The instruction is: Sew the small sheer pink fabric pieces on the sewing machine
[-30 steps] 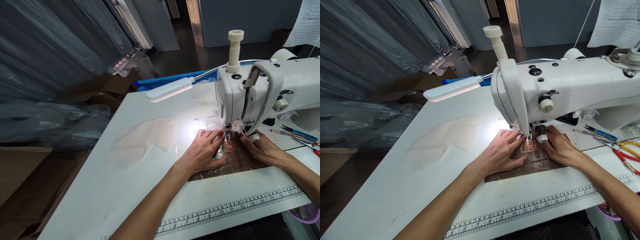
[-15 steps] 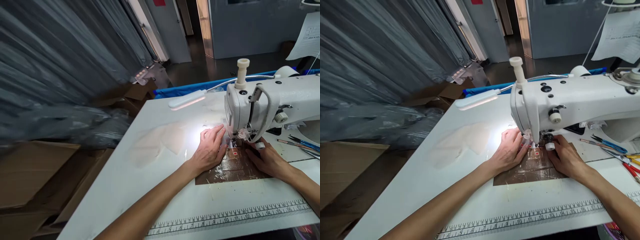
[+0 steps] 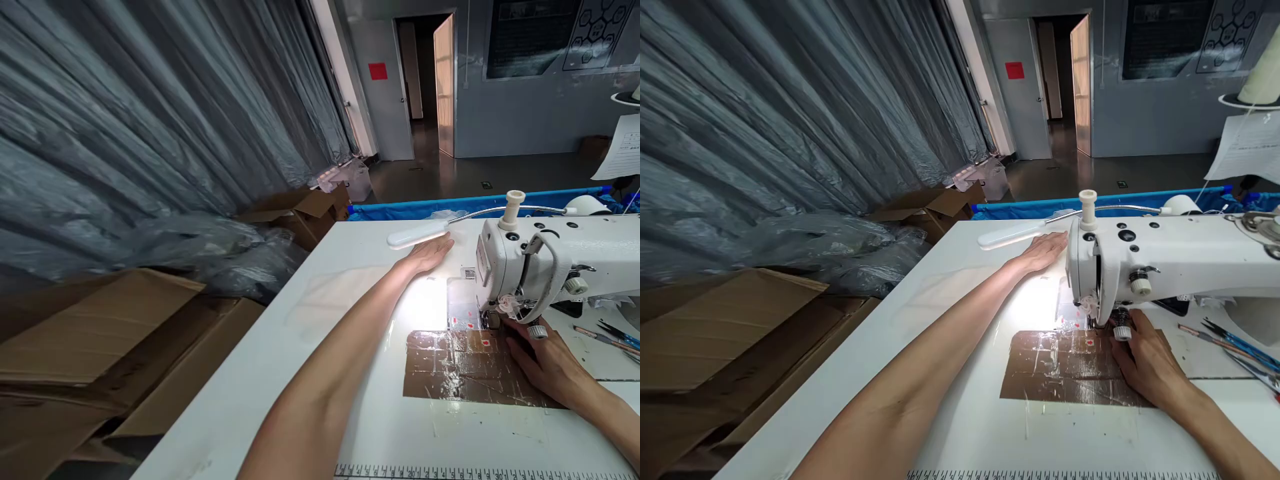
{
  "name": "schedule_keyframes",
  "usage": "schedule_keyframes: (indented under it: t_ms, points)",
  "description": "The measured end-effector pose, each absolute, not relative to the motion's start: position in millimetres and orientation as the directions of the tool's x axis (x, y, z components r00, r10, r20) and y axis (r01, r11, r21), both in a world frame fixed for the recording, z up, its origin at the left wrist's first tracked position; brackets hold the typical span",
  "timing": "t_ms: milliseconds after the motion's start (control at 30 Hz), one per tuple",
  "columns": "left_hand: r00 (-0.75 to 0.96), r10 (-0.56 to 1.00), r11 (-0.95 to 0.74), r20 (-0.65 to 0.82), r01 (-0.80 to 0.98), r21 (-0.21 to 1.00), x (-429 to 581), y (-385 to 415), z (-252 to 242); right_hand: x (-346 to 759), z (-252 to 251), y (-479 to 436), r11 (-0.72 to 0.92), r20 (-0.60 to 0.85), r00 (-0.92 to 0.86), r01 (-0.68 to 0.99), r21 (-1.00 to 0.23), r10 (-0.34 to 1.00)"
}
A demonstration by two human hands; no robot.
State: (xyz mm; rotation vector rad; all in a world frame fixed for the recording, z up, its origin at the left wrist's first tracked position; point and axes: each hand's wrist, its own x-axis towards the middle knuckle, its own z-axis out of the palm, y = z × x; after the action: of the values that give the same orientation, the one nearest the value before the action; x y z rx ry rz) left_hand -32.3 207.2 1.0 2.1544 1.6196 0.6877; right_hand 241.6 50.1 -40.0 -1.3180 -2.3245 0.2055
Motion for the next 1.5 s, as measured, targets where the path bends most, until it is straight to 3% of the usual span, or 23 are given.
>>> schedule_keyframes:
  t_ms: [500,833,1000,1200,1500]
  points:
    - [0.121,0.97,-0.218,0.212,0.821,0.527,-76,140,3,240,-41,49,0.515,0.283,-0.437,0.791,-0.331,0.854]
    - [0.076,0.99,-0.139,0.117,0.629,0.765,-56,142,-10,241,-42,50,0.553,0.332,-0.457,0.771,-0.316,0.825]
    - [0.041,0.992,-0.119,0.118,0.59,0.798,-59,143,-10,241,-40,49,0.567,0.367,-0.455,0.766,-0.303,0.811]
    - [-0.101,0.966,-0.092,0.237,0.722,0.686,-121,114,5,248,-57,52,0.572,0.372,-0.46,0.767,-0.291,0.806]
    - [-0.376,0.868,0.218,0.324,0.876,0.431,-228,58,-13,262,-91,60,0.561,0.401,-0.425,0.759,-0.332,0.812]
